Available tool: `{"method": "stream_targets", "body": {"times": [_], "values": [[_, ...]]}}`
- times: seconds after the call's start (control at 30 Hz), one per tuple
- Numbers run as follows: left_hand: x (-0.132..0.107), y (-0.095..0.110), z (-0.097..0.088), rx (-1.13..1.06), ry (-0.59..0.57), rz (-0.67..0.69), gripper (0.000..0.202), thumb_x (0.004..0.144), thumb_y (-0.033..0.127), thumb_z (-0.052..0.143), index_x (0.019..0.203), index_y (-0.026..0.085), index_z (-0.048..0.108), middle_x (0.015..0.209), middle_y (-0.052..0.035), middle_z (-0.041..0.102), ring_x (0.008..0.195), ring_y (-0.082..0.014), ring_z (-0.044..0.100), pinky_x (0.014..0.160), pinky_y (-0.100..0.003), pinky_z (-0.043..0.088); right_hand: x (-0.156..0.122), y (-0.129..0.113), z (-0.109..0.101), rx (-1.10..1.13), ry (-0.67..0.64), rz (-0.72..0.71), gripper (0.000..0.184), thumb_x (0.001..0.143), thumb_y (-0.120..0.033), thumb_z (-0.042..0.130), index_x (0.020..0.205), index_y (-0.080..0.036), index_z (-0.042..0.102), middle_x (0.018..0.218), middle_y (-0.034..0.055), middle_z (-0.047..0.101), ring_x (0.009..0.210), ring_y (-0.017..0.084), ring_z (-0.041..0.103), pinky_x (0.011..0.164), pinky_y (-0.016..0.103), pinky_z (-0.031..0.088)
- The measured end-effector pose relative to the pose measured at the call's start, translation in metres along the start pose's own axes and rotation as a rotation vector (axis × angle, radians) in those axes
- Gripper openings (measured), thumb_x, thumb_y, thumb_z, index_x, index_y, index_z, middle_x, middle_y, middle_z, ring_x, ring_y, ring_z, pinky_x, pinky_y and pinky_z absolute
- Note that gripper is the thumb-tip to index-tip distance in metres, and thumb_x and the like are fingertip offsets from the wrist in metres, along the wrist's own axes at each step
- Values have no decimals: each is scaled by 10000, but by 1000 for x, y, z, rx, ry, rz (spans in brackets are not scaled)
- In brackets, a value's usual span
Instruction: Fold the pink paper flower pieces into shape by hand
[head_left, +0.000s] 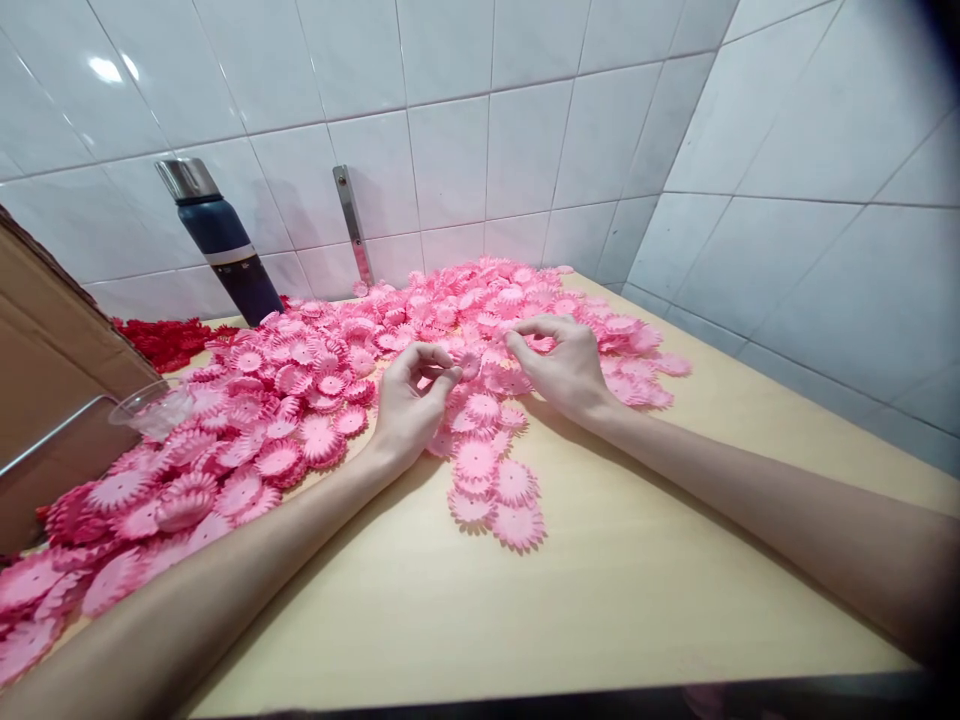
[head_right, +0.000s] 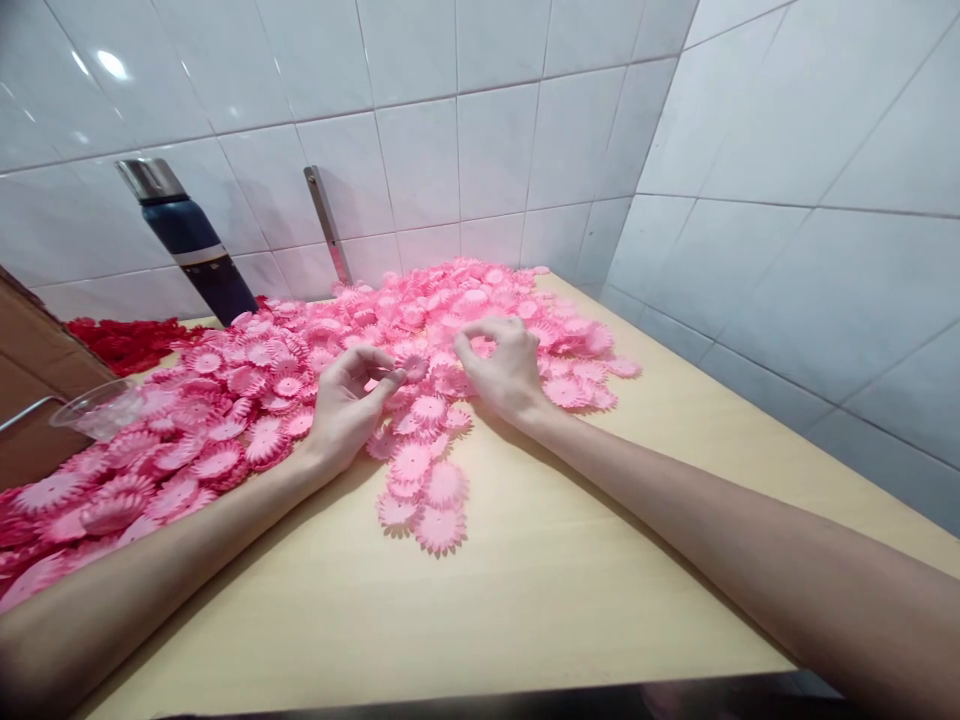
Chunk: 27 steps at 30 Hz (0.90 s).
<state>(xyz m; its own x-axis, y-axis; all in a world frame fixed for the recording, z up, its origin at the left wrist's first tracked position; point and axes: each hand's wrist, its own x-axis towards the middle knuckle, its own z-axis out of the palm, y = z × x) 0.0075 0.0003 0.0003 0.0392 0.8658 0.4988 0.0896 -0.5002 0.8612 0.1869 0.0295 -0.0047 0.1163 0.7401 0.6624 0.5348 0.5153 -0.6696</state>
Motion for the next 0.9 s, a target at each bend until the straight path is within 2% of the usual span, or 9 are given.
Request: {"method": "stream_targets", "body": {"times": [0.07,0.23,0.27,0.37,0.43,0.6,0.67,0.77,0.9], "values": [[0,0,1,4,-18,22,79,769,162,645,771,171,566,775,-2,577,720,-109,559,662,-215,456,0,-1,1,-2,18,13,123,800,-248,612,734,-195,701,821,67,733,836,241,640,813,411,481],[-1,2,1,-22,20,-12,62,755,136,645,765,164,590,768,-5,605,738,-117,600,718,-235,485,-1,-4,0,82,-143,-120,124,819,-227,600,766,-193,707,843,67,729,858,225,646,828,382,491],[-1,2,1,-19,25,-8,55,758,133,643,755,162,595,761,-6,610,736,-117,604,714,-232,487,1,-2,-1,65,-122,-110,120,815,-220,603,758,-195,706,842,67,729,867,229,643,828,385,490],[-2,4,0,17,29,15,47,774,132,630,734,153,617,758,-15,635,751,-119,614,707,-221,487,8,9,-5,-5,99,75,139,808,-229,608,718,-176,699,791,85,723,756,225,635,746,388,499],[-2,4,0,31,19,8,16,781,141,634,769,149,643,798,-27,659,783,-124,628,727,-222,496,11,14,-6,-4,145,143,159,816,-280,620,751,-169,713,791,85,726,721,219,634,712,382,502],[0,2,0,-4,4,-42,123,784,214,675,877,134,677,906,-65,693,864,-157,662,812,-271,529,2,4,-2,29,19,-29,250,779,-348,705,965,-182,727,1059,89,721,986,254,629,864,419,483],[0,1,0,-13,-9,-42,149,777,242,693,882,137,685,919,-70,699,878,-170,668,821,-287,537,-3,-4,0,46,-39,-133,189,787,-342,709,886,-183,732,991,84,729,989,250,626,912,430,453],[-1,3,-1,-6,-41,-48,159,782,266,693,886,145,702,940,-72,710,908,-183,670,838,-298,539,-8,-11,0,106,-208,-259,130,784,-326,723,794,-196,721,851,56,733,885,225,630,856,401,462],[-2,4,-1,-68,-97,-95,160,804,266,666,906,150,709,956,-72,710,932,-198,673,850,-319,545,-8,-11,-1,153,-285,-241,139,763,-327,746,773,-191,717,808,49,728,822,210,621,770,359,472]]}}
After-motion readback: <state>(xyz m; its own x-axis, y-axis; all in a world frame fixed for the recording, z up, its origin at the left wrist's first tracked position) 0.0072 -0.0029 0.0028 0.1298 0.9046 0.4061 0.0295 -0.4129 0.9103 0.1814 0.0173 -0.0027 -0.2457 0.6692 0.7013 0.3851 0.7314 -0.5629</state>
